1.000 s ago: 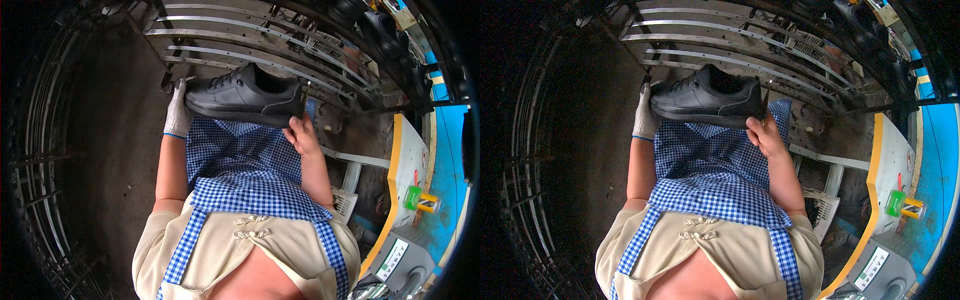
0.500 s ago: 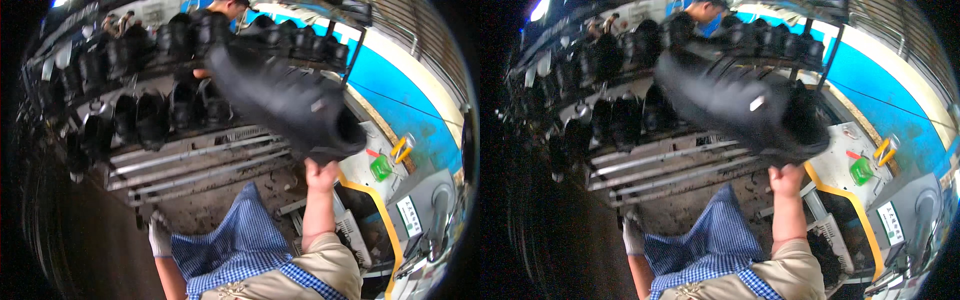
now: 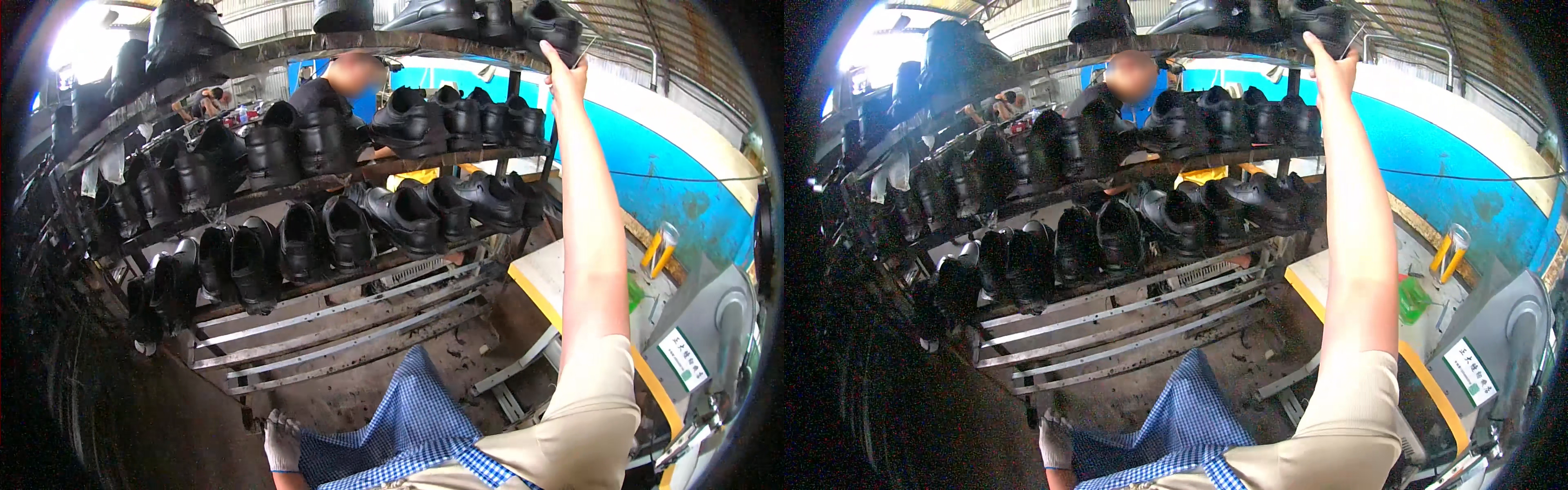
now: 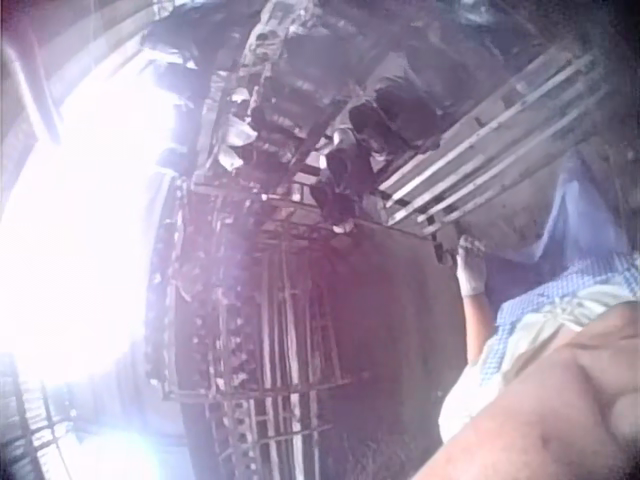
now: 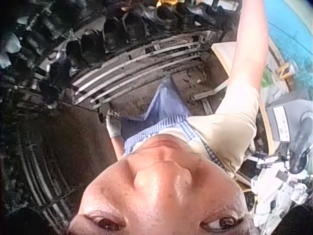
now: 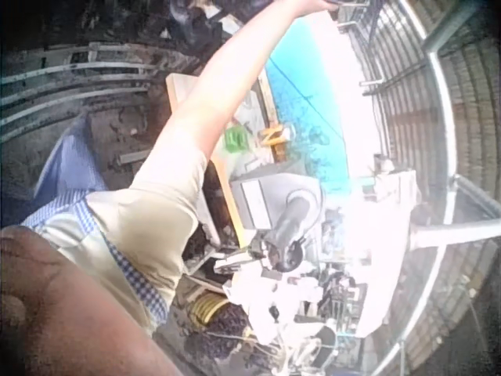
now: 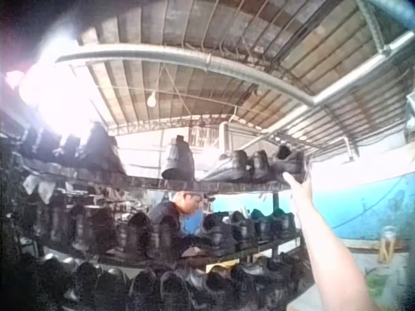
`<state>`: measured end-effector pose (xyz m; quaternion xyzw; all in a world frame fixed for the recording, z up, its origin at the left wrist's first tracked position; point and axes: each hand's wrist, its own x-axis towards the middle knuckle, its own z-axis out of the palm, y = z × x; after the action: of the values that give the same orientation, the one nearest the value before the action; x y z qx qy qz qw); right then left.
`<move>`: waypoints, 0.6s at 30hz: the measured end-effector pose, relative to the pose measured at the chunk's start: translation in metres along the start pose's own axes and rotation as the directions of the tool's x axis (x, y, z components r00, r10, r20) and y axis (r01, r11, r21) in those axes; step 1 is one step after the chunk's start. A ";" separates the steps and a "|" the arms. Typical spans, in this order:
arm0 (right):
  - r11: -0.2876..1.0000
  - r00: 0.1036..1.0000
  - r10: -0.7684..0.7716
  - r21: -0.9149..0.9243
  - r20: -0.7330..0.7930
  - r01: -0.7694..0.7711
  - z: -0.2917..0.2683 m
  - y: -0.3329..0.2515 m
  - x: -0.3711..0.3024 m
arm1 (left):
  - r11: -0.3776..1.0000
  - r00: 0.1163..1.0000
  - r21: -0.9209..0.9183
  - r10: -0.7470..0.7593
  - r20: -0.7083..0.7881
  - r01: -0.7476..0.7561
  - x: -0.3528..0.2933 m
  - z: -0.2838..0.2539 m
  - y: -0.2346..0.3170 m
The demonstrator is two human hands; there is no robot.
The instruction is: The person repeatedly picks up black shoes from a metal rack, uses a small tool to scrape or clean the soles and edges, and returns them to the rack. The process is repeated for multiple shoes throughout the clip.
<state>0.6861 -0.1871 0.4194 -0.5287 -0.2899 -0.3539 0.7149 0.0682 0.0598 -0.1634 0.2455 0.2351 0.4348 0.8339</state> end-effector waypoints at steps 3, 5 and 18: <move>0.982 0.980 0.187 -0.024 0.064 -0.186 0.009 0.003 0.013 | 0.999 0.998 -0.013 -0.035 0.056 0.036 0.005 -0.015 -0.002; 0.975 0.983 0.181 -0.133 0.027 -0.176 0.015 0.017 0.029 | 1.000 0.998 0.004 -0.025 -0.058 0.025 -0.002 0.009 -0.002; 0.781 0.919 -0.395 -0.524 0.006 0.340 0.074 0.023 -0.002 | 0.997 0.998 -0.047 -0.057 0.014 0.058 -0.001 0.013 -0.004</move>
<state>0.7007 -0.1114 0.4252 -0.6143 -0.2446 -0.5777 0.4785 0.0774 0.0543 -0.1556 0.2217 0.2262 0.4145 0.8531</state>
